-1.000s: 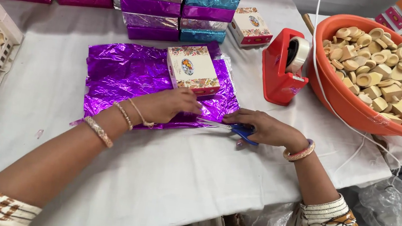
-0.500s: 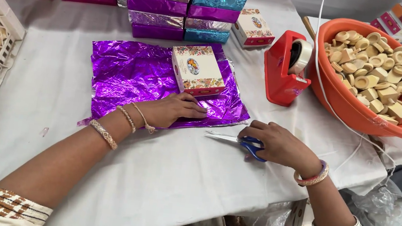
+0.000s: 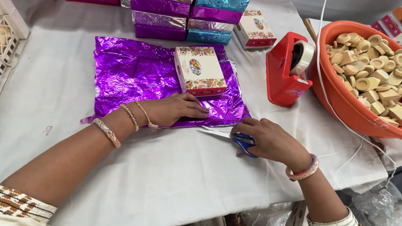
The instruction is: The person retrieves a sheet of purple metallic wrapping paper from a cardboard box and lays it on a white table. They place a small rectangular box on the paper, fold the paper around it, and use scissors to trim the excess material.
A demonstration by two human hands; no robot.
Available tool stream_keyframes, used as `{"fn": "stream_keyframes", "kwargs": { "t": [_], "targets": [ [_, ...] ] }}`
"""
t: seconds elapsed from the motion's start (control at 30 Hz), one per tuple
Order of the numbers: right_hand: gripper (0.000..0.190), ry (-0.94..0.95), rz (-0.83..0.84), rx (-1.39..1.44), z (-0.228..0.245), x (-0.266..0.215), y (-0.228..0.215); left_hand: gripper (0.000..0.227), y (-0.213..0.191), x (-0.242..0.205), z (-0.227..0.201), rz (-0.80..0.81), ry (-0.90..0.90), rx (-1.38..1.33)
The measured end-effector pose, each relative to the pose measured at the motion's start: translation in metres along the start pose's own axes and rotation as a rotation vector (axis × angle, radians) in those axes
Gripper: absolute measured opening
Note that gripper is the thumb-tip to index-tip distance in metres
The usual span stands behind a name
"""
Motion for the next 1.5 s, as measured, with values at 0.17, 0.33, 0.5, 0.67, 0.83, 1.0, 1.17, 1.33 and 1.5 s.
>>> {"fn": "stream_keyframes", "kwargs": {
  "t": [0.17, 0.33, 0.5, 0.67, 0.83, 1.0, 1.17, 1.33, 1.5],
  "targets": [
    [0.051, -0.068, -0.001, -0.035, 0.01, 0.012, 0.0, 0.069, 0.002, 0.002, 0.003, -0.001, 0.003, 0.0],
    [0.052, -0.141, -0.024, 0.005, 0.017, 0.021, -0.002, 0.067, -0.001, 0.001, 0.0, 0.012, -0.008, -0.032],
    [0.052, -0.217, 0.016, 0.025, 0.03, 0.03, 0.001, 0.066, 0.0, 0.001, 0.003, 0.002, 0.011, -0.037],
    [0.052, -0.204, 0.073, -0.003, 0.039, 0.04, 0.008, 0.066, 0.0, 0.001, 0.005, 0.009, 0.006, -0.05],
    [0.053, -0.251, 0.01, -0.01, 0.05, 0.048, 0.006, 0.068, 0.001, 0.002, 0.007, -0.007, 0.044, -0.035],
    [0.051, -0.286, 0.036, 0.006, 0.067, 0.058, 0.006, 0.066, -0.001, 0.005, 0.008, 0.033, 0.029, -0.058],
    [0.047, -0.387, -0.002, 0.045, 0.085, 0.067, 0.007, 0.076, 0.005, 0.01, 0.015, 0.093, 0.014, -0.065],
    [0.048, -0.428, 0.011, -0.02, 0.098, 0.071, 0.009, 0.07, 0.032, 0.018, 0.047, 0.094, 0.086, -0.063],
    [0.052, -0.453, -0.019, -0.037, 0.106, 0.072, 0.014, 0.068, 0.021, 0.022, 0.038, 0.21, 0.071, -0.056]
  ]
}}
Point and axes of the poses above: each hand's wrist, its own x-axis towards the middle knuckle, its own y-axis out of the palm, z = x × y, the point moved 8 cm from there along x, towards the middle knuckle, and after that the axes turned 2 degrees about -x, right-handed, at the moved point
